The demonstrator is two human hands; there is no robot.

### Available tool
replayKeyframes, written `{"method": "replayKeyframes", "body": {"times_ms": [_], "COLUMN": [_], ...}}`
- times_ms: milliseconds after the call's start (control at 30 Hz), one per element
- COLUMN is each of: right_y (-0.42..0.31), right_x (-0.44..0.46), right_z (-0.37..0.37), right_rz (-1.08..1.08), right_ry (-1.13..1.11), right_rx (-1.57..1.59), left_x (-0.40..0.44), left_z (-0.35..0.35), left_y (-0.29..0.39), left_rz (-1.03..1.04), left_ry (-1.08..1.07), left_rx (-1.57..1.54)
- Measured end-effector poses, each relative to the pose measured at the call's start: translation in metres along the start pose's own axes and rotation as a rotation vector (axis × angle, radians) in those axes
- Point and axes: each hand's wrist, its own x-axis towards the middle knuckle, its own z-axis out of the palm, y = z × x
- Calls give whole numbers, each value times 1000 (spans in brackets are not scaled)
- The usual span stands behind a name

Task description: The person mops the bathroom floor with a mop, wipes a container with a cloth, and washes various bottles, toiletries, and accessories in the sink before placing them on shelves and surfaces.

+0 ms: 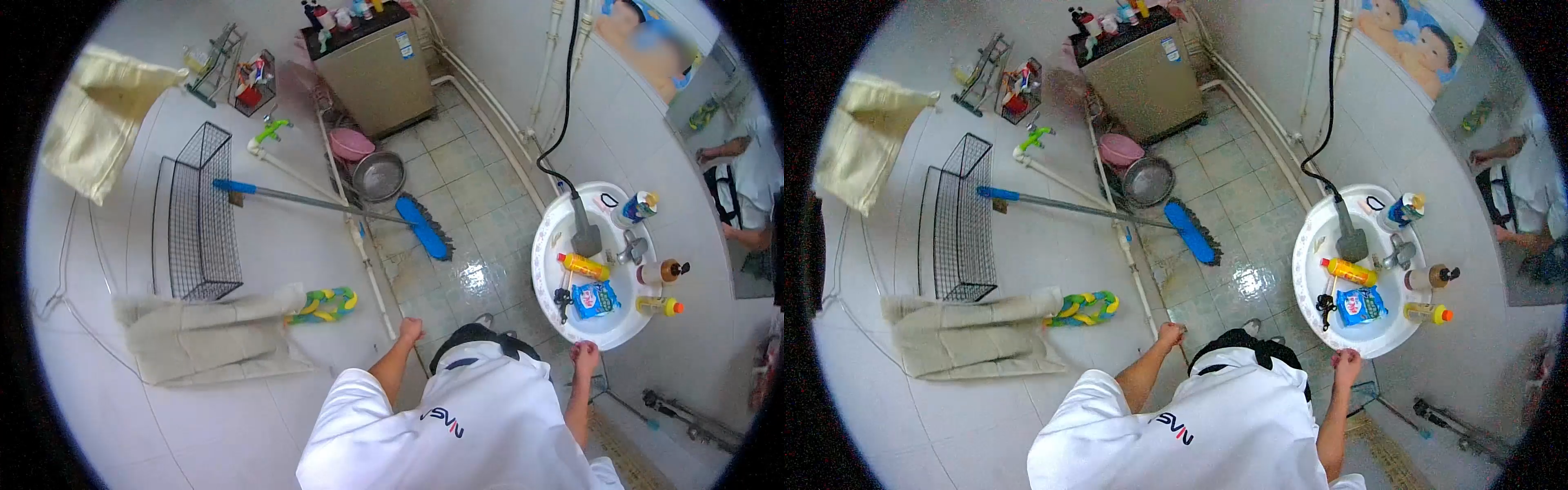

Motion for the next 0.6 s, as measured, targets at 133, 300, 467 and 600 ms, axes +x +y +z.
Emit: {"method": "replayKeyframes", "body": {"times_ms": [133, 300, 467, 600], "right_y": [-31, -56, -55, -33], "right_x": [-15, -11, -11, -13], "right_z": [13, 19, 8, -8], "right_rz": [-51, -92, -182, -352], "right_ry": [-100, -274, -389, -412], "right_rx": [-152, -256, -499, -653], "left_x": [-8, 3, -57, -83], "left_z": [-5, 4, 14, 11], "left_y": [-16, -44, -28, -57], "left_rz": [24, -74, -67, -58], "left_ry": [-84, -52, 43, 16], "left_rx": [-19, -35, -142, -144]}}
